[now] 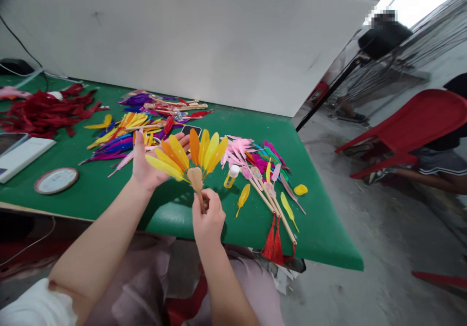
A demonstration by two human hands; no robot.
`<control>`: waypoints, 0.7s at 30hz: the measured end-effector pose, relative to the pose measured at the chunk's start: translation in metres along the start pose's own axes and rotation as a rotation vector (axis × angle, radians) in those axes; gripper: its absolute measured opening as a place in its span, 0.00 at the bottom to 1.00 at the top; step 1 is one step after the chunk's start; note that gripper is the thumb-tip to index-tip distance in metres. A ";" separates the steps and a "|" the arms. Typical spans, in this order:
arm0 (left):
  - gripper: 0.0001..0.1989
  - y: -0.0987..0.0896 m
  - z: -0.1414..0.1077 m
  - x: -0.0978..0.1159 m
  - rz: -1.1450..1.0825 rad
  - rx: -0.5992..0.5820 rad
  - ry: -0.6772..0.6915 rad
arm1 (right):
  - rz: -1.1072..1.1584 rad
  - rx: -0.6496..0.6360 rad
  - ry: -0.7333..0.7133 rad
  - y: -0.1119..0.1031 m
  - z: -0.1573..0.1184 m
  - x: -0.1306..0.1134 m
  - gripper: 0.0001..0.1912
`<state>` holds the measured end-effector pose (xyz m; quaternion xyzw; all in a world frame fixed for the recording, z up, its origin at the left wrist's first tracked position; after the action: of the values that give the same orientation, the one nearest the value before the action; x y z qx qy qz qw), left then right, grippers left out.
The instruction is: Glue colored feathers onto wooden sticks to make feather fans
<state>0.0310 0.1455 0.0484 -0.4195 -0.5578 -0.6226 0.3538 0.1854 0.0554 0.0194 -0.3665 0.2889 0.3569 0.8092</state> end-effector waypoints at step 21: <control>0.24 -0.052 0.015 0.004 -0.279 0.372 0.165 | 0.625 -0.522 0.736 0.022 -0.013 0.012 0.16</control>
<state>-0.0154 0.1670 0.0316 -0.2139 -0.6846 -0.5841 0.3801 0.1726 0.0599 -0.0051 -0.5524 0.5499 0.4883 0.3925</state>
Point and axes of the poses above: each hand's wrist, its own z-axis towards the middle knuckle, its own y-axis out of the palm, x = y × z, the point moved 6 cm from there along z, towards the middle knuckle, and after that the axes turned 2 degrees about -y, right-handed, at the moved point
